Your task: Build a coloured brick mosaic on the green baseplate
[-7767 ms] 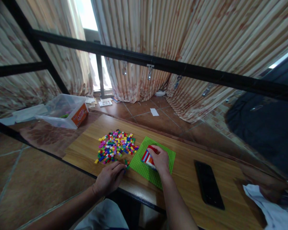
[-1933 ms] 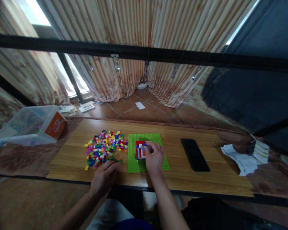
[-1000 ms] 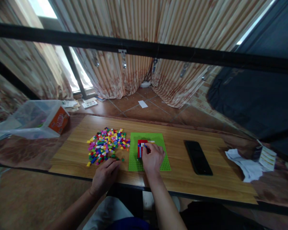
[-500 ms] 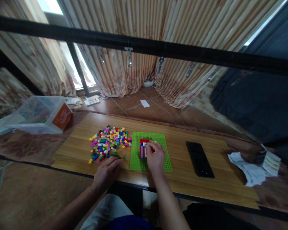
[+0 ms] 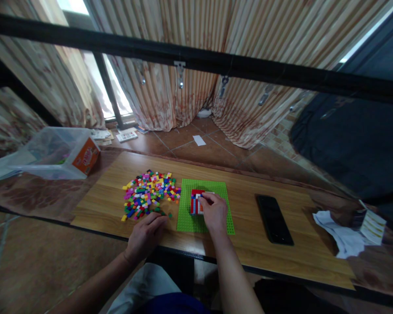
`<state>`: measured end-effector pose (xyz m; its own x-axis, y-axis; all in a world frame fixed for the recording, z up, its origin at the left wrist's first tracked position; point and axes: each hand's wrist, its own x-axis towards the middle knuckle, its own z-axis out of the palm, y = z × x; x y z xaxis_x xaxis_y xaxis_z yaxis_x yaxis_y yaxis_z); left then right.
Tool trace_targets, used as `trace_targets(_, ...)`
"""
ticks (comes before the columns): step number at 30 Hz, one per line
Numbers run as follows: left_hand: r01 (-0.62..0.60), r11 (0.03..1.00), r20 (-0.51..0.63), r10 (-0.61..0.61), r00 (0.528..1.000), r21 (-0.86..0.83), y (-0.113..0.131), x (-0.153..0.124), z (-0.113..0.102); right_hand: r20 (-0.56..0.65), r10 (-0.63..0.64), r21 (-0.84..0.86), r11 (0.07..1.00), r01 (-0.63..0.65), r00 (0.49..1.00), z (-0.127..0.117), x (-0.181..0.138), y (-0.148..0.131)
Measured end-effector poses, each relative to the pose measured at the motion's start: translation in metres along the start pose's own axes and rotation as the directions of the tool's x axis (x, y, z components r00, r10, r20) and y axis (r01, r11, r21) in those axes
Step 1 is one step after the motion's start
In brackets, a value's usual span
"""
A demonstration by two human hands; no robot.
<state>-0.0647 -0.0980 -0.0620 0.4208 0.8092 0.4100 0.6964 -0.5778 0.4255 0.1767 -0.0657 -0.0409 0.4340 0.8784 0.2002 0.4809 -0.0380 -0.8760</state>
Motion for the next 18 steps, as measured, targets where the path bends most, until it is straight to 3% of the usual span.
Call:
trace_targets(5,0.003,1.0,0.004,-0.003,1.0,-0.001,0.0,0.001,0.001,-0.005,-0.054,-0.049,0.997,0.054,0.999,0.001,-0.002,-0.004)
trace_targets(11,0.014,1.0,0.01,-0.014,1.0,0.009,0.001,0.001,-0.001,-0.02,-0.296,-0.308,0.911,0.275,0.955,0.009,-0.013,-0.004)
trace_targets(18,0.037,0.997,-0.032,-0.039,0.999,-0.067,0.001,0.0,0.001,-0.049,-0.379,-0.411,0.851,0.327,0.924,0.017,-0.019,0.002)
